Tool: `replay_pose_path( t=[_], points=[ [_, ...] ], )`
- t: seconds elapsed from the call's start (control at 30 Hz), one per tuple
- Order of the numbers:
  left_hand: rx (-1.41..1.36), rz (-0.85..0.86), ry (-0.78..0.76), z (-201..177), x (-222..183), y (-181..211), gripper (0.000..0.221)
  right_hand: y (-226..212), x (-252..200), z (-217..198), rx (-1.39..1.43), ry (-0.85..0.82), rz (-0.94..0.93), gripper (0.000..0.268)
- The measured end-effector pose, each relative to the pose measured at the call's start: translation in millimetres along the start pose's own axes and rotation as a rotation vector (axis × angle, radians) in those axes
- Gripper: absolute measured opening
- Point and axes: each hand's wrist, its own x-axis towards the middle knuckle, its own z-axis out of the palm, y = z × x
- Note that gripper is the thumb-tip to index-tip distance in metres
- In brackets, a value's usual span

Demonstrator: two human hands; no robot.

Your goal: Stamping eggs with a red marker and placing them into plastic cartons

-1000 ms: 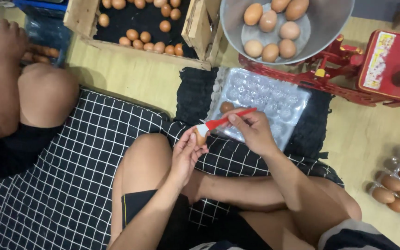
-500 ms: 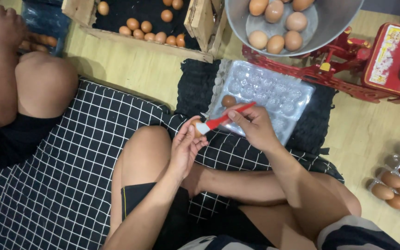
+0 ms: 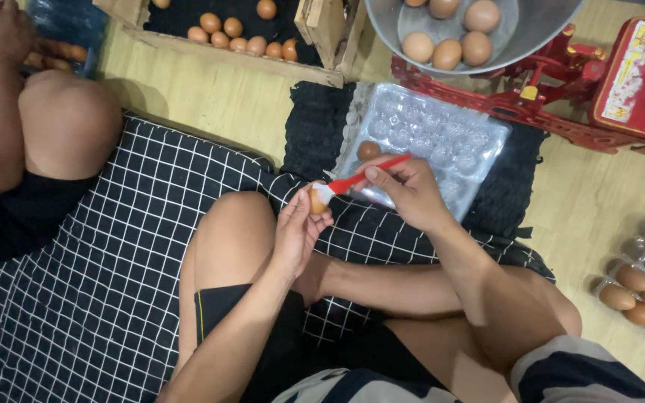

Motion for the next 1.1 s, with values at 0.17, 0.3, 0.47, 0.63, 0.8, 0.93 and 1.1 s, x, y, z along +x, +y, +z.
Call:
replay_pose_path(
  t=[0.17,0.3,0.47,0.63,0.8,0.93,1.1],
  points=[
    [0.003,0.021,-0.006,1,-3,4,0.040,6,0,2,0.029,0.014,-0.012,0.016],
    [-0.003,0.026,-0.025,4,-4,8,0.039,3,-1,1,0.021,-0.006,-0.008,0.015],
    [-0.027,-0.002,-0.009,-8,4,-5,0.035,1,-2,-1,0.031,-0.011,-0.010,0.016],
    [-0.026,0.006,0.004,-2,1,-1,0.037,2,0,-1,0.032,-0.007,-0.029,0.014],
    [-0.030,-0.005,-0.003,4,-1,4,0.036,4,-1,-4,0.058,-0.002,-0.003,0.015],
    [-0.074,-0.047,-0.009,-4,3,-3,0.033,0,0,-6,0.077,-0.047,0.010,0.015],
    [-0.073,-0.070,-0.008,-2,3,0,0.035,1,0,-3,0.067,-0.020,0.018,0.014]
  ],
)
